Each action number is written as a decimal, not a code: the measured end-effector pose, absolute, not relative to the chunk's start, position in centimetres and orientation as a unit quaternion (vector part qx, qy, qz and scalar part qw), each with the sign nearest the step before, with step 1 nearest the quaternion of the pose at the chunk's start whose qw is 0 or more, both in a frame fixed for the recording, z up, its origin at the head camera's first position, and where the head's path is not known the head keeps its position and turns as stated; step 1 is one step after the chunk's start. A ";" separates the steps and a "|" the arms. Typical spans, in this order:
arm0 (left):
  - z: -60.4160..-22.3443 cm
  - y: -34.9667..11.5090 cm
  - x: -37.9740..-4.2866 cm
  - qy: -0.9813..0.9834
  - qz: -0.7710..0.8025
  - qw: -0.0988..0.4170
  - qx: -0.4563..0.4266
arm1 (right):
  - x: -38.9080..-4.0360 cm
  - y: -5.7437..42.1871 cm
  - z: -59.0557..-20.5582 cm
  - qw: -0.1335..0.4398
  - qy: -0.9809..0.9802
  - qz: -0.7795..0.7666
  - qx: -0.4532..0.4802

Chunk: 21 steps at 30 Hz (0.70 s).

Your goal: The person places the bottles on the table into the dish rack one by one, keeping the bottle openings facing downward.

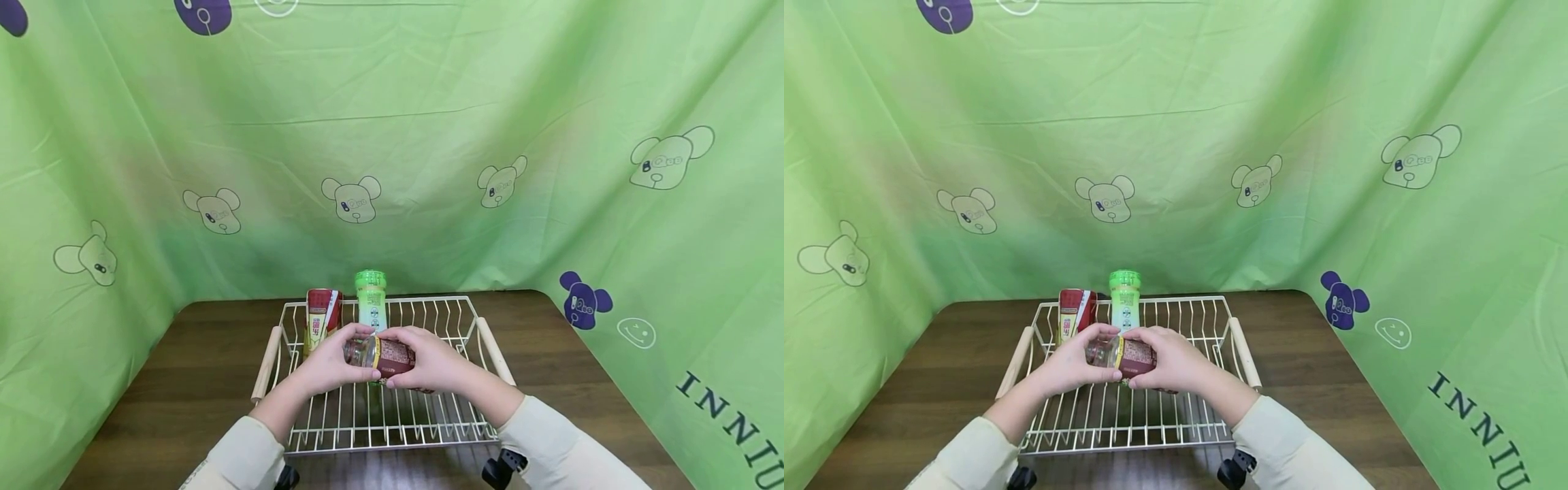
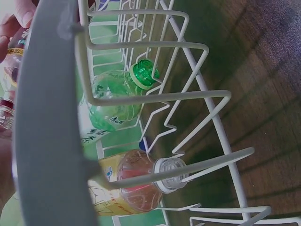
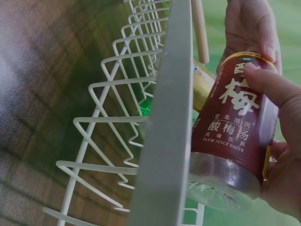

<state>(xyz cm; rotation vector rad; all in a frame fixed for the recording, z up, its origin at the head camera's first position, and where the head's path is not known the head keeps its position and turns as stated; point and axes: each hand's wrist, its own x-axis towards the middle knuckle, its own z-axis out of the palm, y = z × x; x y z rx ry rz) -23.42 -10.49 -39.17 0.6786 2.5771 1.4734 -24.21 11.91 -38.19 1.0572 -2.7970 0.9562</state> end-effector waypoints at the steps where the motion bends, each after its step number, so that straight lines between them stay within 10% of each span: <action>1: -39.2 -10.5 -23.4 0.845 0.483 0.050 0.222 | -24.2 11.9 -38.1 0.001 -0.892 0.302 0.336; 21: -40.7 -10.7 -23.2 0.813 0.570 0.018 0.120 | -24.4 13.7 -38.3 0.071 -0.904 0.344 0.244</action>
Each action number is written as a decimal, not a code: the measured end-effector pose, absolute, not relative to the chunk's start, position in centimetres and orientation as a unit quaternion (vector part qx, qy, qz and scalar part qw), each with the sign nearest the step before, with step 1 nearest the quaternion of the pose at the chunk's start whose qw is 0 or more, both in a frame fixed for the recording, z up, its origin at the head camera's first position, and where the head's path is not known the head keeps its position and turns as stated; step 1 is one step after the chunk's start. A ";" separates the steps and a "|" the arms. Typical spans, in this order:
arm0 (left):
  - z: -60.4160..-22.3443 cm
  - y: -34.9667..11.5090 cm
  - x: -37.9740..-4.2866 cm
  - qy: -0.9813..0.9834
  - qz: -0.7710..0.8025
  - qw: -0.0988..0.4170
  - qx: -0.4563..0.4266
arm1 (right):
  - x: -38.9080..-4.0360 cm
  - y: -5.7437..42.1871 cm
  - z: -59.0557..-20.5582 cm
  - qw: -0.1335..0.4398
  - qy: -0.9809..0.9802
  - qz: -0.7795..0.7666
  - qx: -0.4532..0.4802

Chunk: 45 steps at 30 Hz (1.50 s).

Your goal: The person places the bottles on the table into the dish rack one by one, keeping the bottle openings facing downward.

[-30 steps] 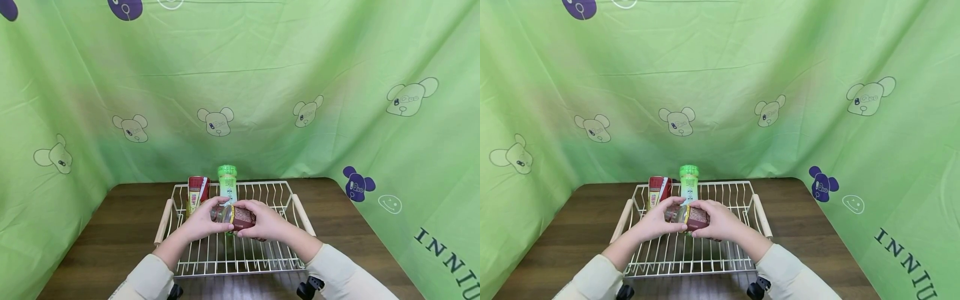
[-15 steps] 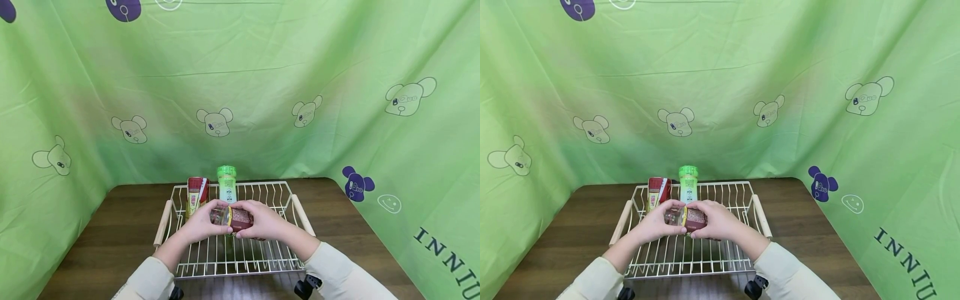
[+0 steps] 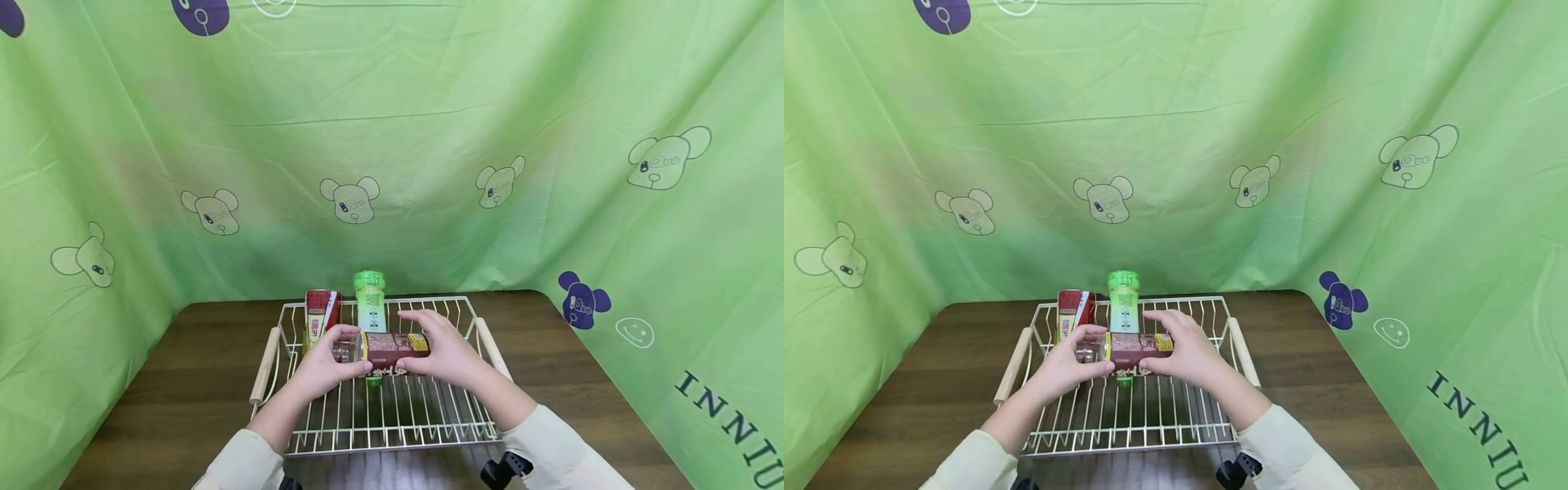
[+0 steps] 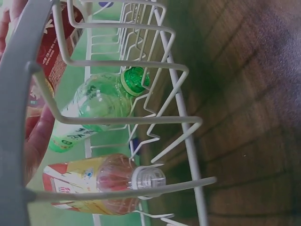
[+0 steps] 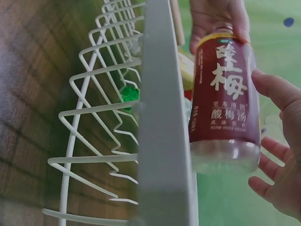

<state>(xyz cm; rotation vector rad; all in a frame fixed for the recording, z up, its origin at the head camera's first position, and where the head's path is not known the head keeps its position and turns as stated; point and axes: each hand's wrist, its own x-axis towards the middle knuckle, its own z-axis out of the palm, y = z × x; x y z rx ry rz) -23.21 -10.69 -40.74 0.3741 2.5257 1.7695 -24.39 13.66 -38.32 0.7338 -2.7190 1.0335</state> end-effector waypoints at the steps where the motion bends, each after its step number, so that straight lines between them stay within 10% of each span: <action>1: -40.8 -10.8 -23.2 0.809 0.576 0.016 0.113 | -24.4 13.8 -38.3 0.075 -0.902 0.351 0.239; 45: -41.7 -9.8 -22.7 0.715 0.699 -0.005 0.005 | -24.0 11.9 -39.5 0.033 -0.789 0.602 0.120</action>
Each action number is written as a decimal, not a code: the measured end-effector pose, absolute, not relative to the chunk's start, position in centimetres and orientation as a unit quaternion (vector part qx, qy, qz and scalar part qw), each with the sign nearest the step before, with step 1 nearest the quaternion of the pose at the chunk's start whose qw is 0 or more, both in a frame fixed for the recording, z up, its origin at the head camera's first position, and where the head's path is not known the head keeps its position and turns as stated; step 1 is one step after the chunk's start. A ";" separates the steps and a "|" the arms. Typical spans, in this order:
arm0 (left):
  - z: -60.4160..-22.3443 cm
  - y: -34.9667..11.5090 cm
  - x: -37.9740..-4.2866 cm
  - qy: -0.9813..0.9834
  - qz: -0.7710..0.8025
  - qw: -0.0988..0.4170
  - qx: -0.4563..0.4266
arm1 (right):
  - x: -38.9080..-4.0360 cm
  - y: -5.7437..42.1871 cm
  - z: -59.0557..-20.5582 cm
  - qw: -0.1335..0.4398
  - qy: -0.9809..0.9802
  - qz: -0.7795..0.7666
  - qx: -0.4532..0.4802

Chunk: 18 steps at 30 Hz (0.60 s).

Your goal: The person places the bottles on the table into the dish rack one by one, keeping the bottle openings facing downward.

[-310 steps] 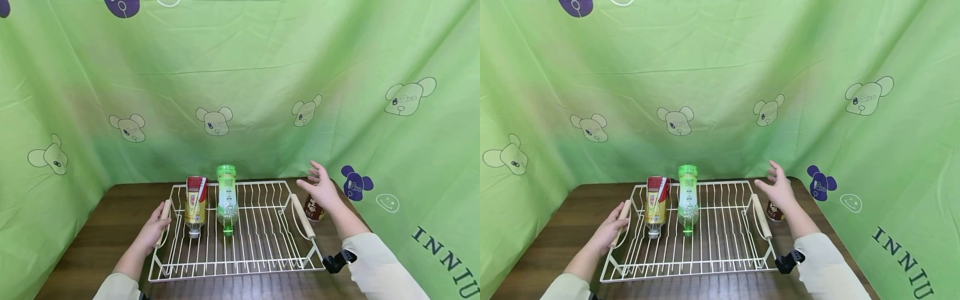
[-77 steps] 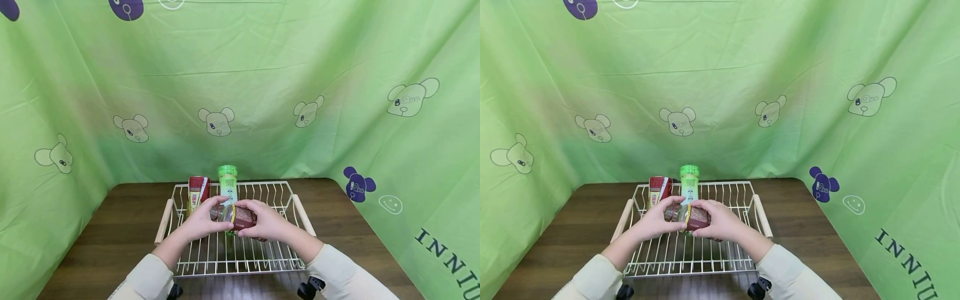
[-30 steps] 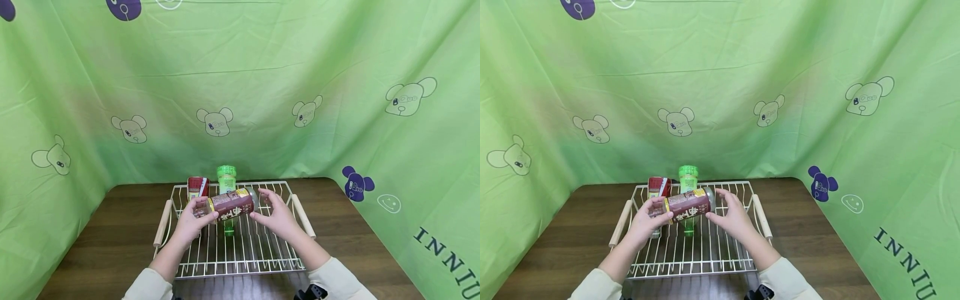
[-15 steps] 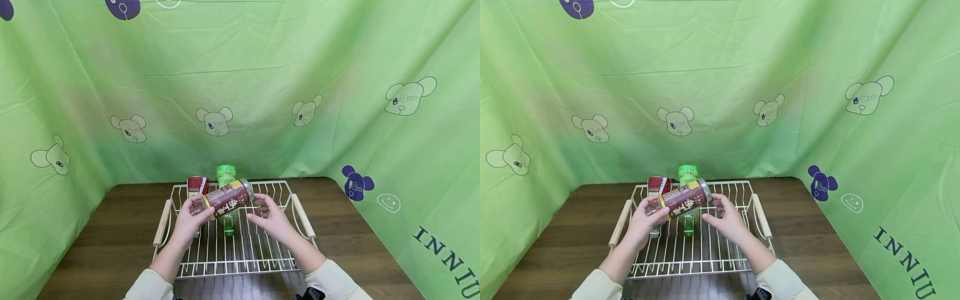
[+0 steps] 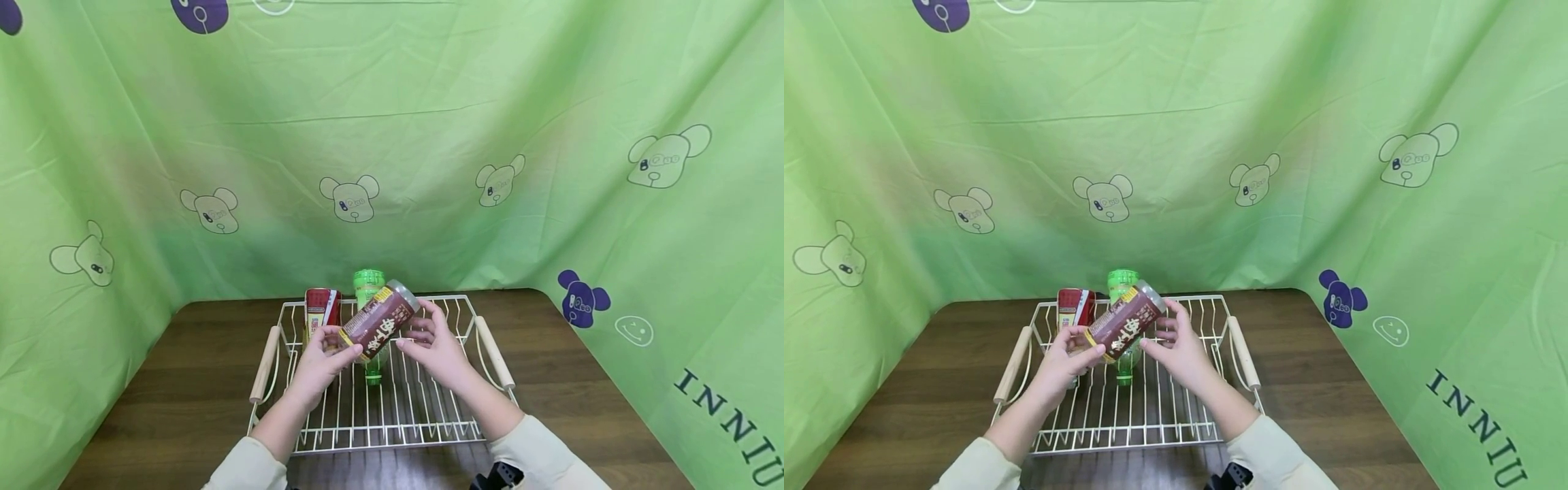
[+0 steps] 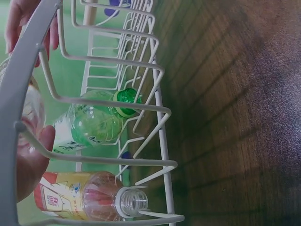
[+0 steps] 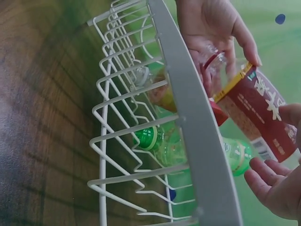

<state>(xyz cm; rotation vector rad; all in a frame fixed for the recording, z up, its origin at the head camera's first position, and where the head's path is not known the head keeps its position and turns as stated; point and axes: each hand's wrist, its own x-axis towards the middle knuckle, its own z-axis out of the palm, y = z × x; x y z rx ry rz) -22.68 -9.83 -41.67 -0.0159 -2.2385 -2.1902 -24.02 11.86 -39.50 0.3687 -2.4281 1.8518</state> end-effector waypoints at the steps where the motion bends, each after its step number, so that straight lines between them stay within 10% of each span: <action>1: -41.7 -9.8 -22.6 -0.715 -0.699 -0.005 -0.010 | -24.0 11.8 -39.4 0.033 -0.787 0.603 0.122; 18: -41.7 -8.2 -22.1 -0.747 -0.658 -0.061 -0.066 | -24.3 10.2 -39.5 0.021 -0.777 0.619 0.110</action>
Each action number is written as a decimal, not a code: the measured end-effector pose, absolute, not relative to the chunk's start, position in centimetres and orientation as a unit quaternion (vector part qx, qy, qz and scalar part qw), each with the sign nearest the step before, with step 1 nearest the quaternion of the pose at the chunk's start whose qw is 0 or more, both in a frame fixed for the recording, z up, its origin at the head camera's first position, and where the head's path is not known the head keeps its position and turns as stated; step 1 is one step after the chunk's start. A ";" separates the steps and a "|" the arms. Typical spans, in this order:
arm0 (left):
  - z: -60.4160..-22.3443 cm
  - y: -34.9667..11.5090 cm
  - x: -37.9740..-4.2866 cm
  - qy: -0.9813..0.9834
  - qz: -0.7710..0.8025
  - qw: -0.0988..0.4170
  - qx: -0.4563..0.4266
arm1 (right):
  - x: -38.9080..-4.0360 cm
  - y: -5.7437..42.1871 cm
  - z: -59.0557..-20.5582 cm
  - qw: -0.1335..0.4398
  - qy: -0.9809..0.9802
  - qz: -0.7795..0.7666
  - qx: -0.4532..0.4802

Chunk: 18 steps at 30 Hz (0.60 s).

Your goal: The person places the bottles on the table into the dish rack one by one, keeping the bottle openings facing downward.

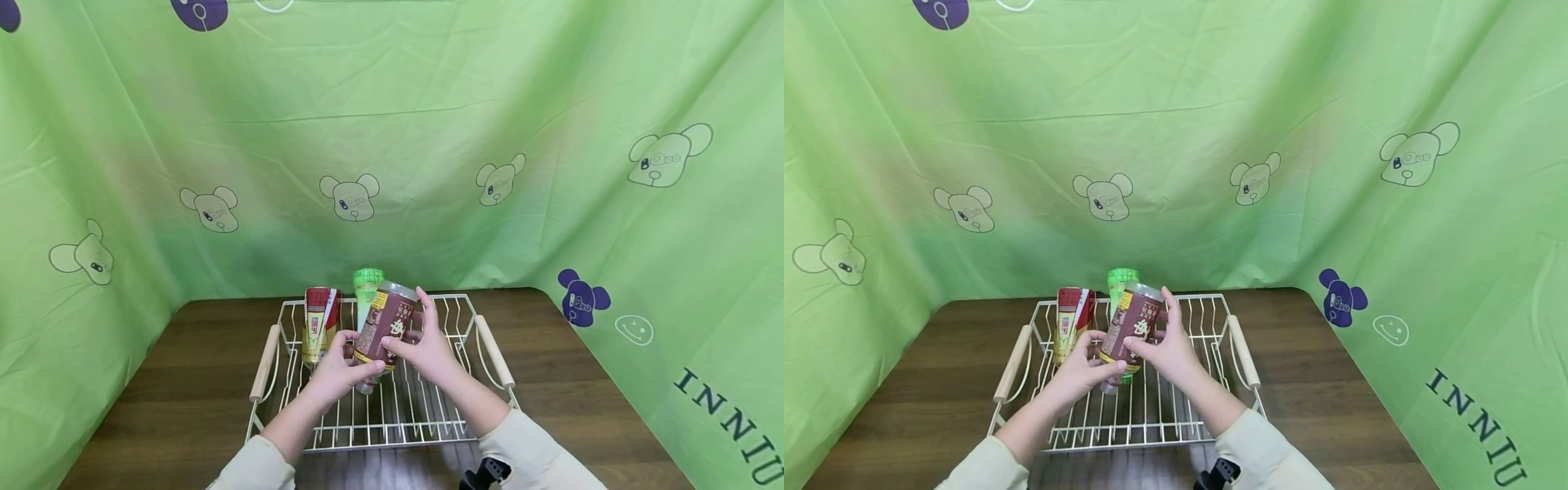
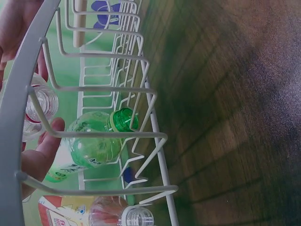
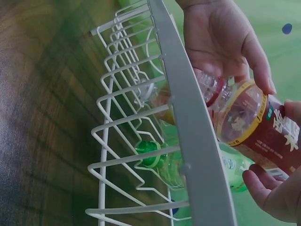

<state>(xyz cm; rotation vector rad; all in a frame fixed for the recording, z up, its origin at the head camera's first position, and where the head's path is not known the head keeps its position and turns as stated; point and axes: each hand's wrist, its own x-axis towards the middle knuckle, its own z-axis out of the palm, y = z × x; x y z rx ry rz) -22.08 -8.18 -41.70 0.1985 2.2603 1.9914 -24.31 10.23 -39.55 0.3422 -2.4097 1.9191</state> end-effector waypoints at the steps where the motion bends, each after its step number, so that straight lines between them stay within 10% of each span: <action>1: -41.7 -8.2 -22.1 0.749 0.657 0.062 0.066 | -24.3 10.2 -39.5 0.022 -0.780 0.616 0.108; 18: -41.5 -8.2 -21.8 0.778 0.622 0.045 0.075 | -24.5 10.1 -39.4 0.030 -0.776 0.624 0.088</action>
